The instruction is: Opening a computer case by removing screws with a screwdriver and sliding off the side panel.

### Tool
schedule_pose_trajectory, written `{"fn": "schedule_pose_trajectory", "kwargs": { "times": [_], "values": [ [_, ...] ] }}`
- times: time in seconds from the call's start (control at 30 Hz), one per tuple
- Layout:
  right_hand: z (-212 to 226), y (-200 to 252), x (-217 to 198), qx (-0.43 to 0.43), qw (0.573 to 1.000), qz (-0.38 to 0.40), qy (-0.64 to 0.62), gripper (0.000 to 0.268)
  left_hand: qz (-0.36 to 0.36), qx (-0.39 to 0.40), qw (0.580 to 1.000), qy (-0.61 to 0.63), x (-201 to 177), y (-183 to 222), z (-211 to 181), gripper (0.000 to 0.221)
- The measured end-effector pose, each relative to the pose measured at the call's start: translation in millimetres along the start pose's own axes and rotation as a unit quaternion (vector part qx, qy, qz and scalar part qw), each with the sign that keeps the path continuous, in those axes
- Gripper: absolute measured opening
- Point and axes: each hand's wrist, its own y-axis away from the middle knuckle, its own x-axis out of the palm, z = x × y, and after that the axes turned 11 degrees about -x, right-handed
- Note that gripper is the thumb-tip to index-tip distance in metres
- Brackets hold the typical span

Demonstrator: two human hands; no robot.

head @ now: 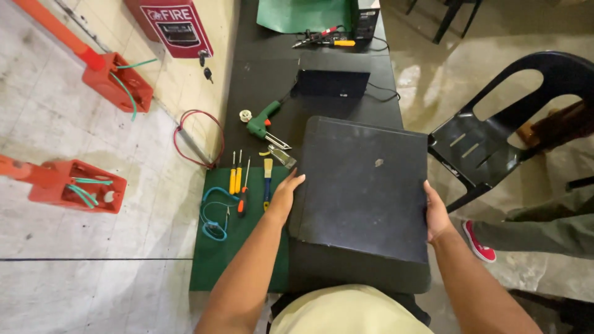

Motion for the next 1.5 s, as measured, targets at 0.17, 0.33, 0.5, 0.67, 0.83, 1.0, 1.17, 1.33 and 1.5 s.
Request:
{"fn": "schedule_pose_trajectory", "kwargs": {
  "times": [0.17, 0.33, 0.5, 0.67, 0.83, 1.0, 1.17, 1.33, 1.5],
  "values": [
    [5.2, 6.4, 4.2, 0.020, 1.000, 0.005, -0.003, 0.074, 0.001, -0.004, 1.000, 0.028, 11.7, 34.9, -18.8, 0.064],
    [1.9, -5.4, 1.8, 0.024, 1.000, -0.002, -0.005, 0.075, 0.012, -0.003, 0.999, 0.053, 5.1, 17.5, 0.9, 0.061],
    [6.4, 5.2, 3.5, 0.038, 0.999, -0.022, 0.002, 0.073, -0.017, -0.023, 0.997, 0.070, 9.7, 24.4, 4.5, 0.061],
    [1.6, 3.6, -3.1, 0.042, 0.998, -0.040, 0.031, 0.064, -0.013, -0.030, 0.999, 0.030, -3.1, 8.0, 26.0, 0.066],
    [-8.0, 10.3, -23.5, 0.037, 0.998, -0.048, 0.019, 0.076, -0.015, -0.058, 0.997, -0.043, 1.7, 47.0, 28.8, 0.074],
    [-18.0, 45.7, -28.5, 0.070, 0.987, -0.138, 0.033, 0.073, -0.104, -0.087, 0.973, -0.186, 16.0, 81.7, 48.4, 0.074],
    [-59.4, 24.6, -64.4, 0.036, 0.988, -0.151, -0.023, 0.061, -0.161, -0.020, 0.962, -0.219, 12.9, 79.3, 59.5, 0.063],
    [-43.3, 59.9, -26.4, 0.040, 0.989, -0.143, -0.006, 0.068, -0.154, -0.022, 0.958, -0.243, 1.7, 63.2, 43.5, 0.059],
    [-60.4, 76.2, -11.0, -0.046, 0.982, -0.159, 0.094, 0.058, -0.141, -0.060, 0.926, -0.346, -25.4, 21.3, 25.4, 0.098]
  ]
}}
